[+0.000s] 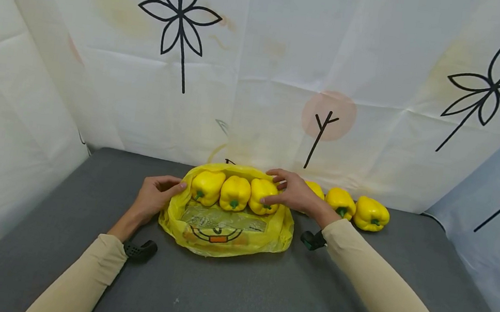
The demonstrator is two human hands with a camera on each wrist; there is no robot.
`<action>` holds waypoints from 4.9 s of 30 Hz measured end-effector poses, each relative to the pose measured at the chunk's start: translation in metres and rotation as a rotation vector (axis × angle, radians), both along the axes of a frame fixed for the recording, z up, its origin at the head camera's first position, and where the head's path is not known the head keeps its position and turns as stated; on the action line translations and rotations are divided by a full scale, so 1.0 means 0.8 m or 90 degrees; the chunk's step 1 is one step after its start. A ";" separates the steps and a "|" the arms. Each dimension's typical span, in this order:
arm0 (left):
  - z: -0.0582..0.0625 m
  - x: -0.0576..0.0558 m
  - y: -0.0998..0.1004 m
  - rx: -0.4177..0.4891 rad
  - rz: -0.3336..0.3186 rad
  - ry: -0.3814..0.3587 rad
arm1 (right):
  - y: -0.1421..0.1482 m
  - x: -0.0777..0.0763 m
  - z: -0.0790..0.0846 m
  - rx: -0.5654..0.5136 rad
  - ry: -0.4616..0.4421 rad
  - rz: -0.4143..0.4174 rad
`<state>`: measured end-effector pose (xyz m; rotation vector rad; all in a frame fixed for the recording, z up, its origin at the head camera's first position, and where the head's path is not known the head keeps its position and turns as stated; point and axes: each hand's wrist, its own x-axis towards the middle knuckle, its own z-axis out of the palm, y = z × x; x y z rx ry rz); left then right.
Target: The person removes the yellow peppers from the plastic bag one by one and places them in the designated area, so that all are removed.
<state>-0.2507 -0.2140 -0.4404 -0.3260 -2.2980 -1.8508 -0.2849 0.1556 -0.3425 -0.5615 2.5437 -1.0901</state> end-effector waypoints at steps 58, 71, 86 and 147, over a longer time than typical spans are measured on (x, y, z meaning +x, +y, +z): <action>-0.002 -0.001 -0.002 -0.006 -0.001 -0.001 | 0.001 0.014 -0.015 -0.059 -0.025 -0.052; -0.002 0.000 -0.001 -0.008 -0.002 0.000 | 0.014 0.035 0.000 -0.125 0.017 -0.056; 0.000 0.001 0.001 -0.005 -0.001 0.005 | 0.038 0.065 0.009 -0.188 0.038 -0.073; -0.001 0.000 0.000 -0.003 -0.002 0.007 | 0.119 0.110 -0.048 -0.190 0.017 -0.165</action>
